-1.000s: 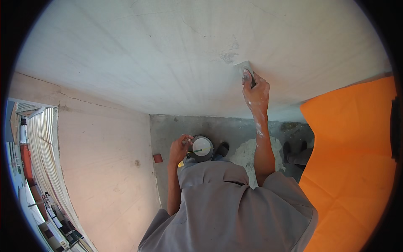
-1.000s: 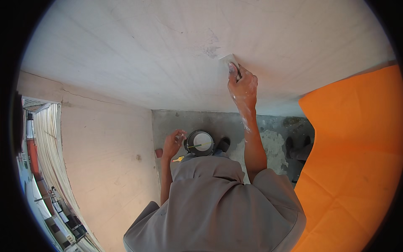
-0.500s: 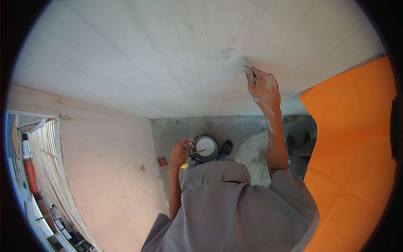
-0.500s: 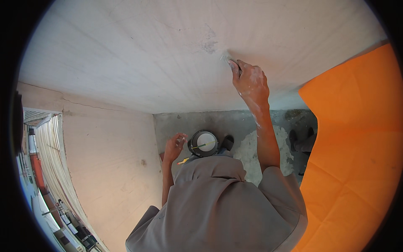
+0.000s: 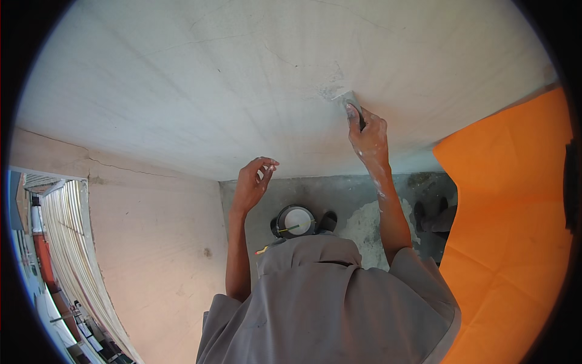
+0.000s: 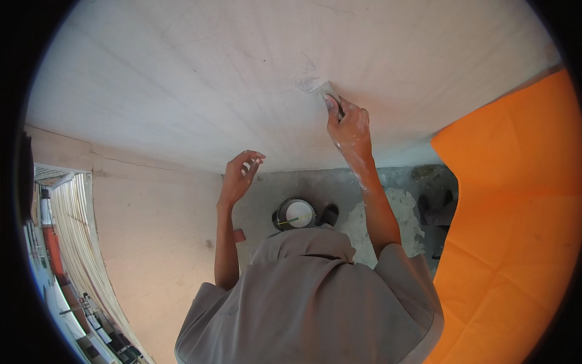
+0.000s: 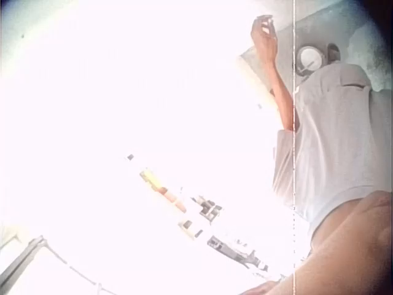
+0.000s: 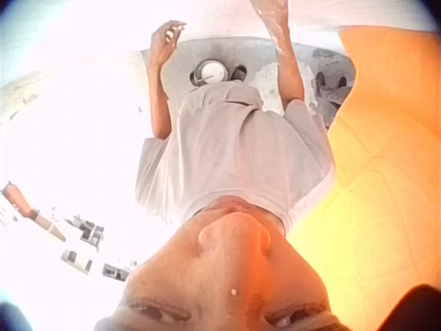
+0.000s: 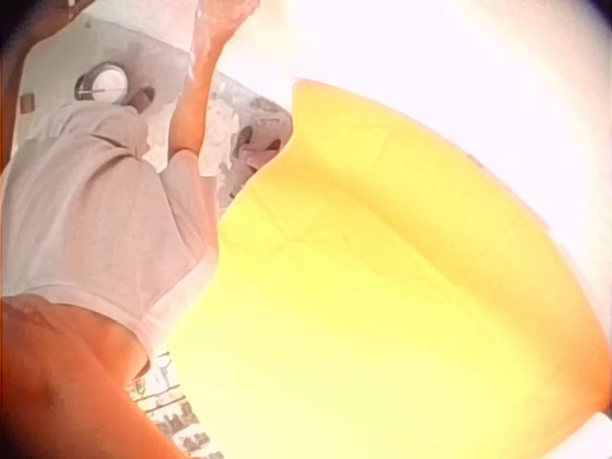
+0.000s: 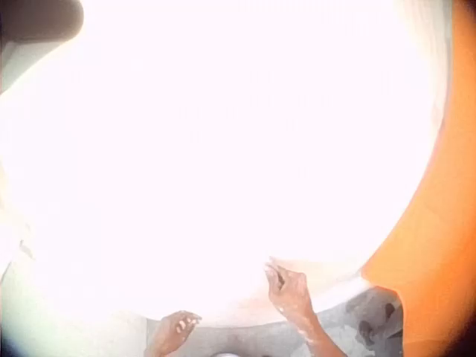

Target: The person is using a putty knife to apply or scrape filler on a wall to repair it.

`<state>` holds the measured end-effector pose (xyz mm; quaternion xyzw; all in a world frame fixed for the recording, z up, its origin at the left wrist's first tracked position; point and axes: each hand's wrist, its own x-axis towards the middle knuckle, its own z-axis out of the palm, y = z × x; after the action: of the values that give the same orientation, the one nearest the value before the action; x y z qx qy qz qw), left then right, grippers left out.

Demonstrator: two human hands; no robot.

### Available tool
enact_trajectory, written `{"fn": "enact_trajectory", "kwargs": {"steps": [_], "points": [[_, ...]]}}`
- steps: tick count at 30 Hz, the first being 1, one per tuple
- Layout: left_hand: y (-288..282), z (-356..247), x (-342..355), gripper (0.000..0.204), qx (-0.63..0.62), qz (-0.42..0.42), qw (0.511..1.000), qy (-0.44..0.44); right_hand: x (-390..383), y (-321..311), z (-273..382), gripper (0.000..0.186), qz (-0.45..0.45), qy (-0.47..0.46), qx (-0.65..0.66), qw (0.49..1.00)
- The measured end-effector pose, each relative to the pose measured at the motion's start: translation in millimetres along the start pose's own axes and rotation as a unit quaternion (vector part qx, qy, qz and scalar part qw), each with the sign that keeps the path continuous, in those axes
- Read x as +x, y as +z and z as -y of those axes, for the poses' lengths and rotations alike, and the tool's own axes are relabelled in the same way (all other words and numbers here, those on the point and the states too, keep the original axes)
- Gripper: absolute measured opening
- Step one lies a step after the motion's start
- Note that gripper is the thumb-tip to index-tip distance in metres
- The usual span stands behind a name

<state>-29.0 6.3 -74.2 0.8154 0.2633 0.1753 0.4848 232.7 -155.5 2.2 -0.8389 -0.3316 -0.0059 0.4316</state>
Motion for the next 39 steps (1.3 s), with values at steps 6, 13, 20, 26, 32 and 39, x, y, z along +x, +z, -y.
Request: {"fn": "enact_trajectory", "kwargs": {"steps": [6, 13, 20, 26, 32, 39], "points": [[4.0, -27.1, 33.9, 0.014, -0.013, -0.007, 0.999, 0.051, -9.6, -9.4, 16.8, 0.04, 0.048, 0.025, -0.003, 0.999], [7.6, -28.8, 49.1, 0.015, -0.023, -0.011, 0.997, 0.072, 4.5, -24.2, 16.7, 0.035, 0.014, -0.057, -0.164, 0.985], [9.5, -31.0, 62.7, 0.015, -0.021, -0.028, 0.997, 0.074, 0.5, 23.1, -4.7, 0.046, 0.028, 0.024, 0.083, 0.996], [5.8, -42.5, 73.3, 0.014, -0.042, -0.037, 0.993, 0.102, -1.4, -13.6, 17.4, 0.045, 0.069, 0.041, 0.041, 0.996], [10.2, -42.9, 83.9, 0.015, -0.062, -0.054, 0.991, 0.106, 15.7, -33.3, 8.9, 0.037, 0.024, -0.085, -0.196, 0.977], [5.1, -42.1, 80.9, 0.017, -0.046, -0.033, 0.994, 0.099, 2.9, -8.4, 1.4, 0.033, 0.019, -0.043, -0.097, 0.994]]}}
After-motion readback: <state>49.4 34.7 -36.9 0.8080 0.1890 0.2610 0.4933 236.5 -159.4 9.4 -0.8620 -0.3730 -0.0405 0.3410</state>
